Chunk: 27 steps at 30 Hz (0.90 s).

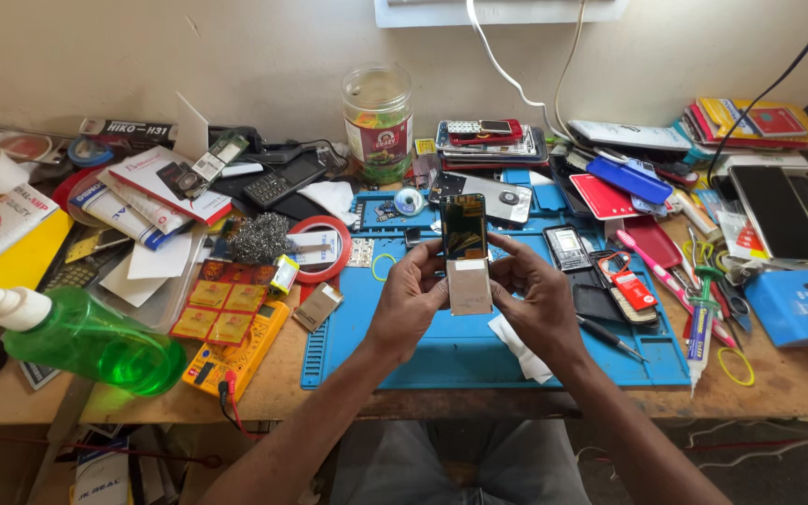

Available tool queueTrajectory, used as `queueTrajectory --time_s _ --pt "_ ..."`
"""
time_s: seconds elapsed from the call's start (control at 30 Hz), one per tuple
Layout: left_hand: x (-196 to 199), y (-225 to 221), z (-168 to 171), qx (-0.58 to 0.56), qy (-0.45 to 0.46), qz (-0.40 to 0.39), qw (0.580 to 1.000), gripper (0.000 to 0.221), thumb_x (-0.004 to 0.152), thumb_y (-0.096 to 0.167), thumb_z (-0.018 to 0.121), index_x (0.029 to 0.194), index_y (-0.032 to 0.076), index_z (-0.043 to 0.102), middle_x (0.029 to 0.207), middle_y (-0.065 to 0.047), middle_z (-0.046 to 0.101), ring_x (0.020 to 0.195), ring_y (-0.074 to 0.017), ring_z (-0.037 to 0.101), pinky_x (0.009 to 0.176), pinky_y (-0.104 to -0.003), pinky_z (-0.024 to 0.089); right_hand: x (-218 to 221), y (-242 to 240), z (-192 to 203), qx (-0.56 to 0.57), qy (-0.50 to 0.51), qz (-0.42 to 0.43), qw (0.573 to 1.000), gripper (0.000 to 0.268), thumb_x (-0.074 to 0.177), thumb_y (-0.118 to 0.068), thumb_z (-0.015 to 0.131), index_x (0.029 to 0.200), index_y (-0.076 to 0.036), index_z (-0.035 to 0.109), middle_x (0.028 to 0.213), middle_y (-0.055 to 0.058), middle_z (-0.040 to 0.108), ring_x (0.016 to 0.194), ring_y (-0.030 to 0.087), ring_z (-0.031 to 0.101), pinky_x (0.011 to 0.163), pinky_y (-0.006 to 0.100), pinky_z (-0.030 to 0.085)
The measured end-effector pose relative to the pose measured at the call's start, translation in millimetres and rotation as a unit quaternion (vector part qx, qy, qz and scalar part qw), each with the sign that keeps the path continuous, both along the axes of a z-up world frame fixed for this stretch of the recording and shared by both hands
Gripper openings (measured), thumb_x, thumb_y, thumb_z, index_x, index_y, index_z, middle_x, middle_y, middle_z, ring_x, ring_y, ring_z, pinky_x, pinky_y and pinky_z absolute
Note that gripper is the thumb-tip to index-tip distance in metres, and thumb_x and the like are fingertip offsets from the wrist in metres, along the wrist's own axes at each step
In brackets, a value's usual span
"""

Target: The person repairs a mobile phone by opening its casing, using tweezers to adjust internal components, and soldering connections on the circuit board. They then reassemble the phone and test it by pressing buttons.

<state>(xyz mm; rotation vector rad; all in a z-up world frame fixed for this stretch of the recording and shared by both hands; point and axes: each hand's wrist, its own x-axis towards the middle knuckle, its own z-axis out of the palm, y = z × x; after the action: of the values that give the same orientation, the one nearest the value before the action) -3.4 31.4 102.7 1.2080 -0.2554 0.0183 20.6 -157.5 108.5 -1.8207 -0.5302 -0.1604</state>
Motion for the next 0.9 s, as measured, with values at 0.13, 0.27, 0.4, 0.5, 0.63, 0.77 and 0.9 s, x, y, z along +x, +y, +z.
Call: queueTrajectory --time_s 0.13,0.27,0.4,0.5,0.63,0.77,0.9 --pt "3 0 4 0.014 0.052 0.011 0.998 0.056 0.096 -0.001 0.060 0.147 0.006 0.038 0.124 -0.015 0.067 0.100 -0.0160 0.073 0.082 -0.030 0.064 -5 6 14 -0.068 -0.147 -0.060 0.985 0.061 0.080 0.001 0.078 0.137 -0.011 0.061 0.109 0.008 0.068 0.086 0.013 0.071 0.072 0.027 0.063" --pt "3 4 4 0.021 0.005 -0.009 1.000 0.071 0.096 0.003 0.062 0.153 0.023 0.026 0.124 -0.013 0.064 0.100 -0.0149 0.073 0.081 -0.030 0.066 4 3 19 -0.088 -0.211 -0.044 0.972 0.036 0.083 -0.001 0.082 0.116 -0.010 0.073 0.110 0.010 0.065 0.085 0.014 0.069 0.067 0.026 0.061" --pt "9 0 -5 0.037 0.023 -0.015 0.999 0.031 0.101 0.012 0.064 0.130 0.004 0.058 0.117 -0.008 0.065 0.095 -0.0141 0.072 0.080 -0.031 0.065 15 2 17 -0.075 -0.152 -0.056 0.984 0.024 0.090 -0.007 0.081 0.113 -0.006 0.073 0.103 0.007 0.068 0.082 0.012 0.070 0.066 0.026 0.059" --pt "14 -2 -13 0.040 0.045 0.006 0.998 0.023 0.100 0.017 0.063 0.120 0.005 0.066 0.103 -0.004 0.070 0.088 -0.0089 0.069 0.071 -0.029 0.065 15 2 11 -0.019 0.043 -0.070 0.996 0.037 0.093 -0.017 0.072 0.128 -0.004 0.068 0.094 0.003 0.072 0.075 0.009 0.068 0.061 0.023 0.059" --pt "18 -2 -21 0.032 0.057 0.027 0.997 0.018 0.102 0.017 0.063 0.113 0.004 0.070 0.094 -0.002 0.069 0.082 -0.0071 0.066 0.071 -0.027 0.061 21 -3 -5 0.077 0.181 -0.002 0.980 0.041 0.095 -0.017 0.067 0.132 0.003 0.065 0.089 0.007 0.073 0.073 0.008 0.067 0.060 0.023 0.058" --pt "19 -4 -26 0.034 0.029 0.031 0.999 0.018 0.103 0.017 0.065 0.113 0.004 0.071 0.091 -0.002 0.070 0.083 -0.0055 0.064 0.075 -0.025 0.058 25 -5 -19 0.117 0.277 0.060 0.952 0.041 0.093 -0.011 0.064 0.131 0.005 0.065 0.086 0.008 0.070 0.067 0.009 0.068 0.060 0.023 0.059" --pt "18 -3 -20 0.054 0.030 0.040 0.997 0.017 0.100 0.016 0.067 0.111 0.004 0.072 0.089 0.000 0.070 0.082 -0.0054 0.064 0.074 -0.024 0.058 28 -4 -20 0.142 0.297 0.086 0.940 0.038 0.094 -0.008 0.063 0.129 0.008 0.066 0.083 0.009 0.072 0.063 0.010 0.067 0.057 0.022 0.057"
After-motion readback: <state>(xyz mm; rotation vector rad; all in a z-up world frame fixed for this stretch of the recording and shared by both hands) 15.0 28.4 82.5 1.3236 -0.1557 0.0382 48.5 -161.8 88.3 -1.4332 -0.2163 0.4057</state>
